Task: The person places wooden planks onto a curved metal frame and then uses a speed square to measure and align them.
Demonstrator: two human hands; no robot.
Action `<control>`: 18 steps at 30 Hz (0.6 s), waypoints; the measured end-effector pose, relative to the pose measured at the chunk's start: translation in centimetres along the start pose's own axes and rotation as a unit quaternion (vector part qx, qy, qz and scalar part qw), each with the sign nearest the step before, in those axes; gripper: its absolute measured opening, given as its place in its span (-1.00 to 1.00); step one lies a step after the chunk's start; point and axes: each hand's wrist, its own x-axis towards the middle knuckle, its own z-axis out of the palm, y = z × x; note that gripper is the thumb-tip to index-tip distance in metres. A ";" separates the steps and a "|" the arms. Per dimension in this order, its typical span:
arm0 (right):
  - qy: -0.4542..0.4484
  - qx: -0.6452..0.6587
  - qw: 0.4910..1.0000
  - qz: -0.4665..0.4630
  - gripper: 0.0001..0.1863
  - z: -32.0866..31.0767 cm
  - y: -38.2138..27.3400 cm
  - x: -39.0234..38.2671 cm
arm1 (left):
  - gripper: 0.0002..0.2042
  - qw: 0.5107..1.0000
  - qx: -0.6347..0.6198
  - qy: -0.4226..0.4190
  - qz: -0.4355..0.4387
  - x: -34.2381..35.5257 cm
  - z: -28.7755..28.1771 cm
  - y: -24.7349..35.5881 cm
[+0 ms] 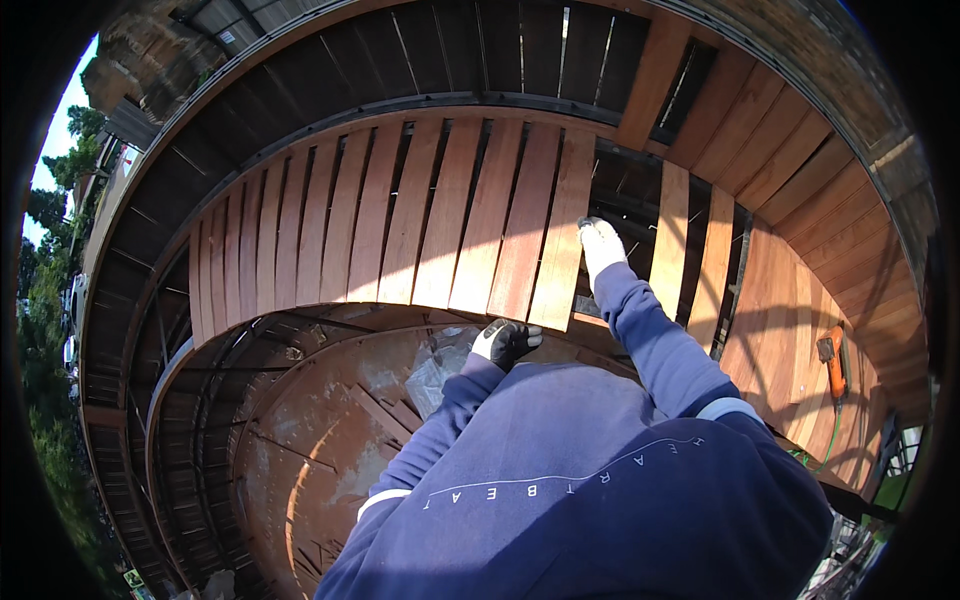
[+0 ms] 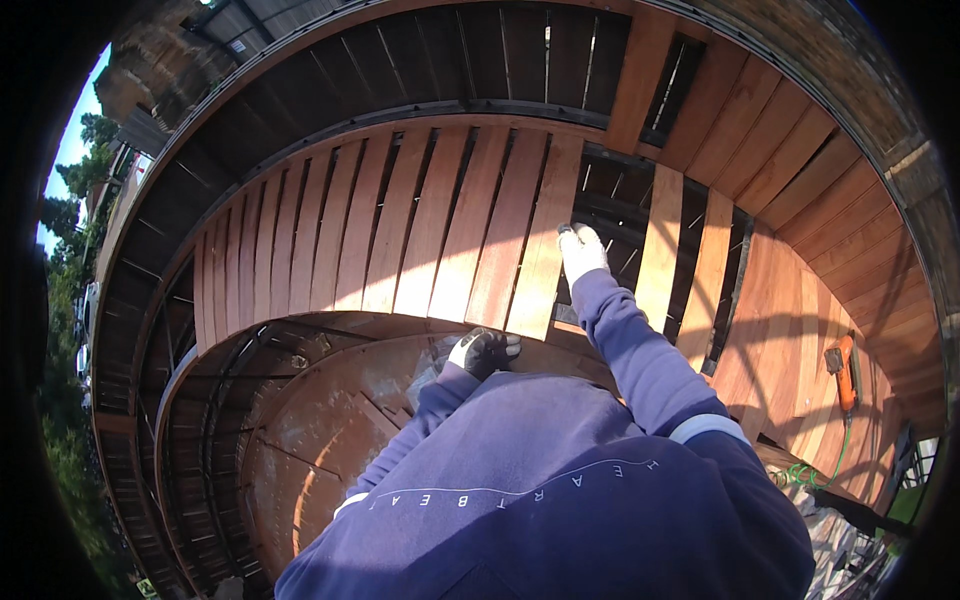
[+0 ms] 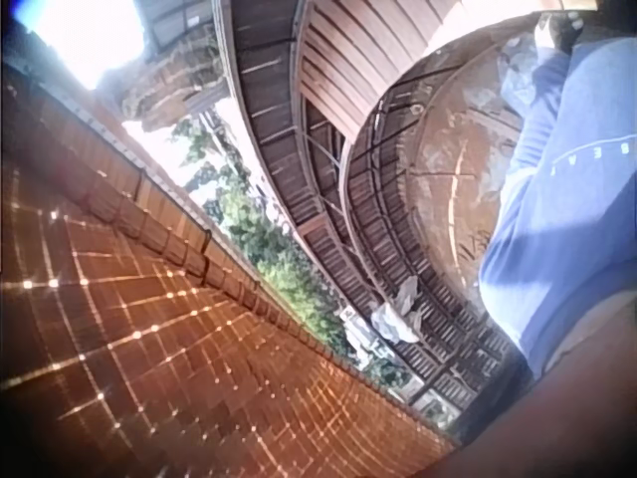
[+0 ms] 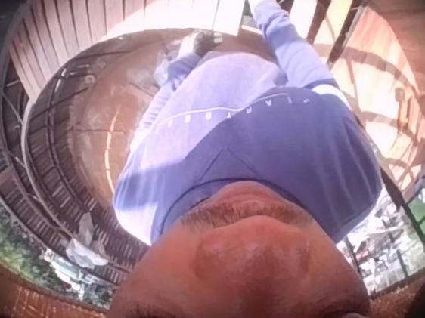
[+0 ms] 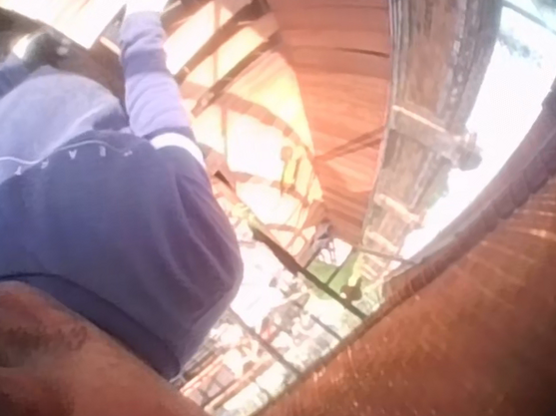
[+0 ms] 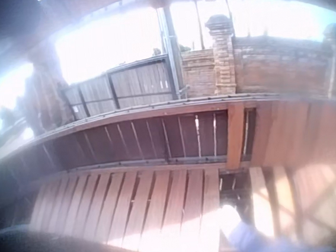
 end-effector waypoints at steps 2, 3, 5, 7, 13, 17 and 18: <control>0.030 -0.011 0.999 0.016 -0.62 -1.2 0.8 0.5 | -0.77 1.000 -0.014 0.009 0.001 -0.2 0.1 0.2; 0.046 0.087 0.995 -0.002 -0.65 -1.1 0.3 0.0 | -0.79 0.999 0.038 0.014 0.011 -0.7 1.0 0.7; -0.020 0.174 0.984 0.030 -0.54 -2.9 -2.0 -1.4 | -0.84 0.989 0.144 0.022 0.031 -1.4 2.6 1.5; -0.029 0.236 0.971 -0.027 -0.55 -4.5 -2.4 -2.3 | -0.88 0.999 0.022 0.040 0.008 -0.9 1.8 0.8; -0.109 0.147 0.982 0.049 -0.55 -5.7 -4.1 -5.5 | -0.83 0.999 0.010 0.012 0.036 -0.1 0.7 -0.7; -0.136 0.074 0.985 0.080 -0.55 -3.9 -2.1 -5.4 | -0.81 1.000 0.019 0.012 -0.005 -0.4 2.5 0.2; -0.134 0.031 0.987 0.083 -0.52 -3.1 -2.1 -5.2 | -0.75 1.000 0.028 0.010 0.000 -0.1 2.1 0.0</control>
